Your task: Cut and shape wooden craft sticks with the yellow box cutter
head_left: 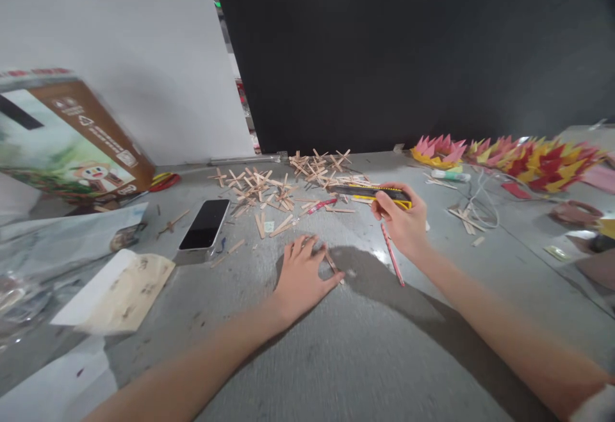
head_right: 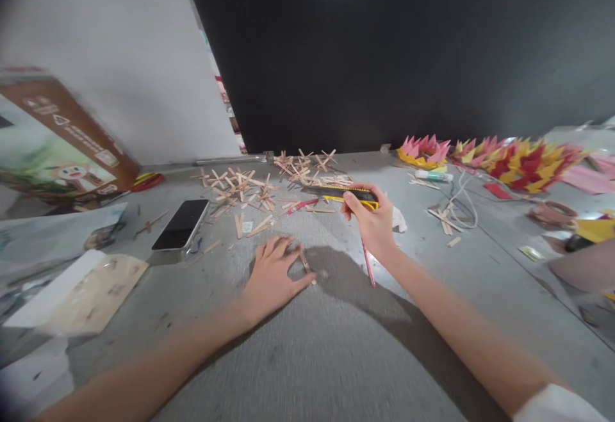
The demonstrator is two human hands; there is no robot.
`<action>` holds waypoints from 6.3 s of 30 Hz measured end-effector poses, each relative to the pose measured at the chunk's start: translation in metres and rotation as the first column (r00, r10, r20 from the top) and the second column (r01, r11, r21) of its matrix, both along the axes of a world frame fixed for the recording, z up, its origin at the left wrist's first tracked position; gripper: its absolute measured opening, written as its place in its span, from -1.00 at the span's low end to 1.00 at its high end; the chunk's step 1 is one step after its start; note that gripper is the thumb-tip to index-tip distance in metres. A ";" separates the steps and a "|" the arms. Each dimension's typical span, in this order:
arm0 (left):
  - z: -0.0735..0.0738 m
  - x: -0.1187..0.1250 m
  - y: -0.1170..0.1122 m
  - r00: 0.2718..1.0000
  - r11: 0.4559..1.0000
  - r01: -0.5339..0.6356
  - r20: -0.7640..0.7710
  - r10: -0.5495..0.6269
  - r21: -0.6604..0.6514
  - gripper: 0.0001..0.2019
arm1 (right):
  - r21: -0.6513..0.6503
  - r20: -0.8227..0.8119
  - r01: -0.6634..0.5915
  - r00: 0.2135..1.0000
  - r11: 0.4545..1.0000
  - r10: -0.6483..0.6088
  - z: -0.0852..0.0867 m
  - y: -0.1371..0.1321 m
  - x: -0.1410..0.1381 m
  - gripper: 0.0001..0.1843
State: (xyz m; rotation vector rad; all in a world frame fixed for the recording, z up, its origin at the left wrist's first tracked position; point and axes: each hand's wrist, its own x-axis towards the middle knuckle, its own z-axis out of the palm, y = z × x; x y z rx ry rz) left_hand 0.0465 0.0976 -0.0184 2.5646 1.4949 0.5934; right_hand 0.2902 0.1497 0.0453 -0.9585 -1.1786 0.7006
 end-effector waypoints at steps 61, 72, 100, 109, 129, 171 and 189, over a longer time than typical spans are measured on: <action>-0.001 -0.007 0.007 1.000 0.999 -0.009 0.005 0.009 -0.038 -0.26 | -0.089 0.818 -0.308 0.519 0.947 0.246 0.011 -0.038 -0.012 -0.87; 0.001 -0.008 0.006 1.000 0.999 -0.009 0.008 0.010 -0.049 -0.29 | -0.122 0.778 -0.188 0.592 0.974 0.212 0.014 -0.041 -0.020 -0.80; 0.001 -0.006 0.006 1.000 0.999 -0.018 0.015 0.019 -0.043 -0.29 | -0.049 0.771 -0.186 0.617 0.981 0.156 0.011 -0.039 -0.020 -0.82; -0.003 -0.007 0.007 1.000 0.999 -0.016 0.024 0.017 -0.046 -0.27 | -0.074 0.773 -0.177 0.612 0.982 0.168 0.012 -0.041 -0.021 -0.80; -0.001 -0.007 0.006 1.000 0.998 -0.007 0.022 0.009 -0.056 -0.27 | -0.005 0.801 -0.186 0.587 0.983 0.115 0.014 -0.043 -0.023 -0.83; -0.001 -0.008 0.006 1.000 0.999 -0.009 0.025 0.010 -0.052 -0.27 | -0.047 0.776 -0.203 0.609 0.978 0.164 0.013 -0.042 -0.022 -0.84; -0.002 -0.008 0.006 1.000 0.999 -0.007 0.023 0.008 -0.049 -0.27 | -0.036 0.782 -0.207 0.603 0.978 0.156 0.012 -0.040 -0.020 -0.84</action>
